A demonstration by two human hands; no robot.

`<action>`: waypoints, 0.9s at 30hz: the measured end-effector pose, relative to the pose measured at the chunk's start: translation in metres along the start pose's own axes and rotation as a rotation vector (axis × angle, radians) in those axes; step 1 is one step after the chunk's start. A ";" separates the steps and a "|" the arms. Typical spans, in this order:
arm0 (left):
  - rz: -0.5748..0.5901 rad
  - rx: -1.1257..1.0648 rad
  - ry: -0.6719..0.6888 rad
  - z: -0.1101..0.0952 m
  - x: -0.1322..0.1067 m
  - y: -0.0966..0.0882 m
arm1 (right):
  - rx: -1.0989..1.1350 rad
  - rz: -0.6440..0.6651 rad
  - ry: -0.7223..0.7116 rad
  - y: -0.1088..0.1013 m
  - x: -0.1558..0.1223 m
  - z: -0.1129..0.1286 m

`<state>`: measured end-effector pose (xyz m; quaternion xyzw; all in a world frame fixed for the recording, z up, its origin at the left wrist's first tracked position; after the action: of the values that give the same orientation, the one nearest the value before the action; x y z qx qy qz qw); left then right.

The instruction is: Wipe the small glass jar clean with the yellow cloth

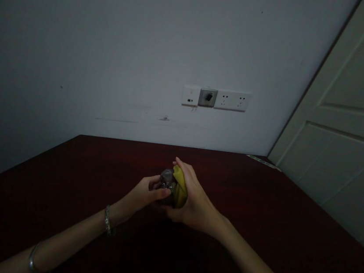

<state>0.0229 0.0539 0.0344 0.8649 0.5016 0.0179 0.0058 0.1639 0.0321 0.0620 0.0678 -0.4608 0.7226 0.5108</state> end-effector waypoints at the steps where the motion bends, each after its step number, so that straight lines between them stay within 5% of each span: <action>1: 0.014 0.000 0.007 -0.001 0.000 0.000 | 0.013 -0.004 0.009 0.000 0.000 0.000; 13: 0.356 0.033 -0.077 0.002 -0.003 -0.001 | 0.371 -0.134 0.237 -0.004 -0.003 -0.021; 20: 0.274 -0.049 0.098 -0.001 -0.002 0.004 | 0.472 -0.128 0.288 0.006 -0.001 -0.020; 27: 0.186 0.056 0.130 -0.011 -0.008 0.008 | 0.325 -0.140 0.294 0.009 -0.002 -0.010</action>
<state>0.0256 0.0425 0.0456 0.9046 0.4187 0.0605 -0.0529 0.1617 0.0374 0.0497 0.0749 -0.2530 0.7523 0.6037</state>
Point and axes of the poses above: each hand's wrist, its own x-axis towards the middle knuckle, its own y-axis out of the palm, z = x × y, the point moved 4 cm from there along x, towards the middle knuckle, and after that the axes turned 3 degrees about z, right-handed, at the moved point
